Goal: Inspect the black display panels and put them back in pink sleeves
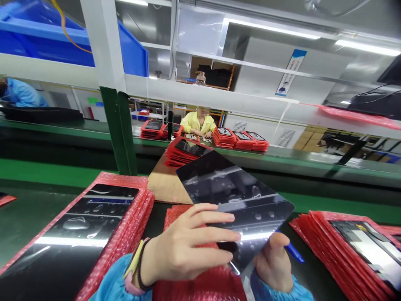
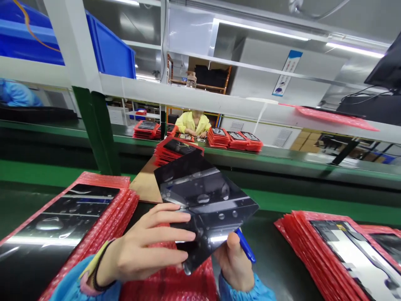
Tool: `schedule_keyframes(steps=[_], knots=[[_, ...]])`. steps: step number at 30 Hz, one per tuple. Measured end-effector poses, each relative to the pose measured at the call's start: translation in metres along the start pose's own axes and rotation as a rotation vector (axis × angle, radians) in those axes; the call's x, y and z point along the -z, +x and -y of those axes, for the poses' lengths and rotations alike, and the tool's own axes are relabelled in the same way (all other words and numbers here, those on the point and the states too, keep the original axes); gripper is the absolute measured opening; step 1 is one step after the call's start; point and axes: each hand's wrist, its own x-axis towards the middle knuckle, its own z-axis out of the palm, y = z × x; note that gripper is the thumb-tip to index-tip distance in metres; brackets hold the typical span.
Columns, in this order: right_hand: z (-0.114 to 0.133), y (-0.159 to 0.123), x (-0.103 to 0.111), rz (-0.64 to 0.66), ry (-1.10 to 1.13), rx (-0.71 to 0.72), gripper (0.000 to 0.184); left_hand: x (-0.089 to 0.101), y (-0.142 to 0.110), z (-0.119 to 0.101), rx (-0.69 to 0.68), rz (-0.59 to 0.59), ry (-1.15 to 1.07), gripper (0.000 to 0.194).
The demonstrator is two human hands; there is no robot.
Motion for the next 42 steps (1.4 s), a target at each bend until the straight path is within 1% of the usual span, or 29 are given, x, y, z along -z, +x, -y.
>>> schedule_keyframes(steps=[1, 3, 5, 6, 7, 9, 11, 13, 15, 16, 19, 21, 22, 23, 25, 27, 28, 29, 30, 31, 34, 35, 37, 42], knots=[[0.002, -0.001, 0.002, 0.005, -0.011, -0.015, 0.081, 0.001, 0.000, 0.000, 0.025, -0.007, -0.070, 0.015], [0.005, -0.003, 0.007, 0.027, -0.037, -0.049, 0.091, 0.003, -0.002, 0.001, 0.126, -0.010, -0.181, 0.010], [0.006, -0.006, 0.011, 0.035, -0.074, -0.060, 0.091, 0.004, -0.003, 0.001, 0.225, -0.018, -0.235, 0.007], [0.006, -0.008, 0.012, 0.024, -0.093, -0.050, 0.087, 0.003, -0.003, 0.000, 0.265, -0.036, -0.245, 0.011], [0.005, -0.010, 0.012, 0.002, -0.108, -0.027, 0.084, 0.002, -0.004, 0.000, 0.302, -0.070, -0.249, 0.014], [0.004, -0.015, 0.010, -0.047, -0.131, 0.031, 0.081, -0.001, -0.006, -0.001, 0.385, -0.186, -0.250, 0.016], [0.003, -0.020, 0.009, -0.069, -0.144, 0.066, 0.081, -0.004, -0.008, 0.002, 0.561, -0.320, -0.255, 0.012], [0.004, -0.023, 0.009, -0.077, -0.157, 0.055, 0.079, -0.006, -0.011, 0.008, 0.789, -0.433, -0.311, 0.009], [0.007, -0.025, 0.010, -0.094, -0.167, 0.019, 0.075, -0.007, -0.012, 0.017, 0.984, -0.502, -0.452, 0.013], [0.009, -0.025, 0.010, -0.105, -0.168, 0.003, 0.075, -0.007, -0.012, 0.022, 1.051, -0.532, -0.551, 0.014], [0.013, -0.027, 0.007, -0.132, -0.145, -0.012, 0.086, -0.008, -0.012, 0.033, 1.153, -0.619, -0.907, 0.013], [0.013, -0.027, 0.003, -0.128, -0.126, -0.030, 0.090, -0.009, -0.011, 0.036, 1.200, -0.689, -1.134, 0.009], [0.011, -0.027, 0.001, -0.115, -0.122, -0.047, 0.088, -0.010, -0.011, 0.036, 1.215, -0.742, -1.214, 0.007], [0.009, -0.026, -0.002, -0.099, -0.120, -0.062, 0.085, -0.011, -0.010, 0.036, 1.218, -0.819, -1.254, 0.005], [0.004, -0.021, -0.009, -0.076, -0.121, -0.041, 0.076, -0.011, -0.009, 0.035, 1.202, -1.037, -1.220, 0.002], [0.001, -0.014, -0.017, -0.119, -0.123, 0.037, 0.066, -0.008, -0.008, 0.033, 1.178, -1.245, -1.103, 0.003], [0.000, -0.011, -0.023, -0.156, -0.125, 0.061, 0.061, -0.006, -0.008, 0.032, 1.173, -1.313, -1.052, 0.003], [0.001, -0.009, -0.028, -0.181, -0.128, 0.063, 0.057, -0.004, -0.009, 0.031, 1.169, -1.358, -1.015, 0.003], [0.002, -0.008, -0.034, -0.177, -0.132, 0.046, 0.053, -0.001, -0.009, 0.031, 1.159, -1.387, -0.988, 0.004], [0.004, -0.009, -0.039, -0.140, -0.137, 0.020, 0.050, 0.001, -0.010, 0.031, 1.141, -1.405, -0.967, 0.004], [0.013, -0.018, -0.051, 0.055, -0.184, -0.040, 0.051, 0.006, -0.012, 0.031, 1.087, -1.427, -0.916, 0.005], [0.015, -0.022, -0.054, 0.093, -0.206, -0.052, 0.054, 0.006, -0.013, 0.031, 1.078, -1.426, -0.902, 0.004], [0.018, -0.030, -0.059, 0.117, -0.241, -0.075, 0.058, 0.008, -0.012, 0.030, 1.073, -1.408, -0.895, 0.005], [0.020, -0.037, -0.068, 0.083, -0.273, -0.060, 0.066, 0.009, -0.011, 0.026, 1.067, -1.397, -0.923, 0.005]])
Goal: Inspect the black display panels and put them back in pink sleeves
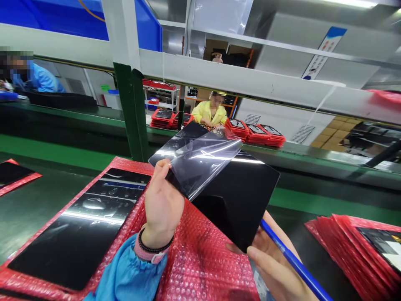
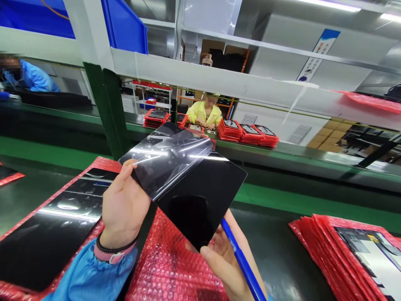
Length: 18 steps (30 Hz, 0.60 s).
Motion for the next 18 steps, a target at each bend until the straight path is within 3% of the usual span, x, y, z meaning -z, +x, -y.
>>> schedule_keyframes(steps=[10, 18], knots=[[-0.008, 0.001, 0.015, 0.103, -0.003, -0.030, 0.068, 0.002, 0.002, 0.000, -0.014, -0.013, 0.007, 0.008], [-0.002, -0.005, 0.000, 0.078, 0.029, -0.025, 0.070, -0.001, 0.003, -0.003, -0.005, -0.028, 0.029, 0.005]])
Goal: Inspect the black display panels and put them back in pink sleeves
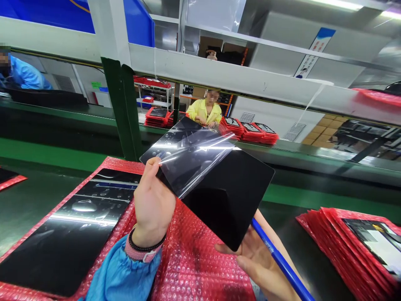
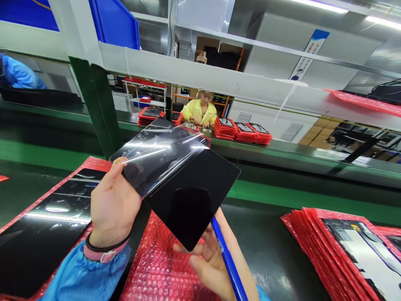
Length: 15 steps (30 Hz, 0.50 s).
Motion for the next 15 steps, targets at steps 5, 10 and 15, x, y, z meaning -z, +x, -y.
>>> schedule_keyframes(steps=[5, 10, 15], knots=[[-0.008, -0.001, -0.003, -0.015, -0.005, 0.076, 0.069, 0.002, 0.001, 0.001, -0.004, 0.002, -0.010, 0.008], [-0.018, -0.001, -0.002, -0.014, -0.013, 0.140, 0.074, 0.002, 0.001, 0.001, 0.001, -0.005, -0.019, 0.008], [-0.020, 0.000, 0.001, 0.030, -0.022, 0.096, 0.075, 0.001, 0.000, 0.001, -0.019, -0.015, -0.027, 0.007]])
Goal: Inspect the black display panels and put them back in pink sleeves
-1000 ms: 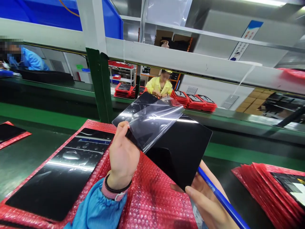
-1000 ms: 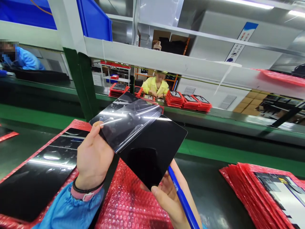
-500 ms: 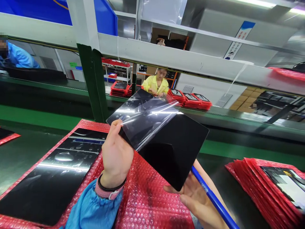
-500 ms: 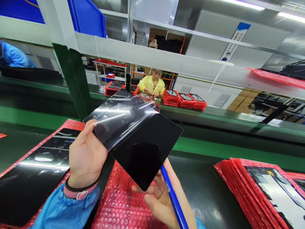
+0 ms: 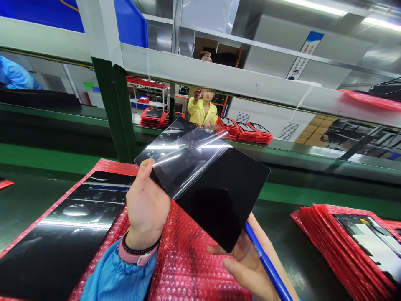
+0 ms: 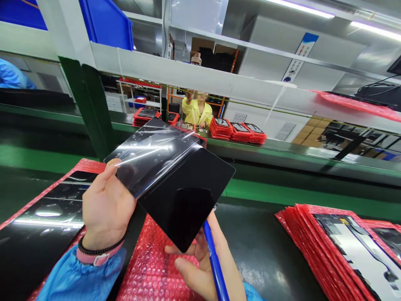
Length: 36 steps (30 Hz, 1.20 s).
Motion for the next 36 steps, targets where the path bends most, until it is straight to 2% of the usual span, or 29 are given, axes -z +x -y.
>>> schedule_keyframes(steps=[9, 15, 21, 25, 28, 32, 36], knots=[[-0.002, -0.002, -0.004, 0.013, 0.015, 0.055, 0.060, -0.003, -0.005, -0.002, 0.022, 0.031, -0.024, 0.005], [-0.008, -0.004, -0.002, 0.036, -0.021, 0.083, 0.063, -0.002, 0.002, -0.002, 0.026, -0.026, 0.013, 0.006], [0.011, -0.005, -0.001, -0.043, -0.060, 0.012, 0.048, -0.001, 0.011, -0.002, 0.025, -0.087, 0.062, 0.005], [0.011, -0.011, 0.004, -0.179, 0.064, 0.008, 0.037, 0.001, 0.016, -0.003, -0.049, -0.056, 0.123, 0.006], [0.008, -0.015, 0.009, -0.277, 0.073, -0.007, 0.031, 0.004, 0.020, -0.002, -0.103, -0.025, 0.142, 0.011], [0.013, -0.017, 0.009, -0.288, 0.068, 0.056, 0.033, 0.007, 0.024, 0.000, -0.148, 0.010, 0.194, 0.016], [0.020, -0.018, 0.008, -0.338, 0.030, 0.016, 0.039, 0.008, 0.027, 0.000, -0.187, 0.055, 0.258, 0.017]])
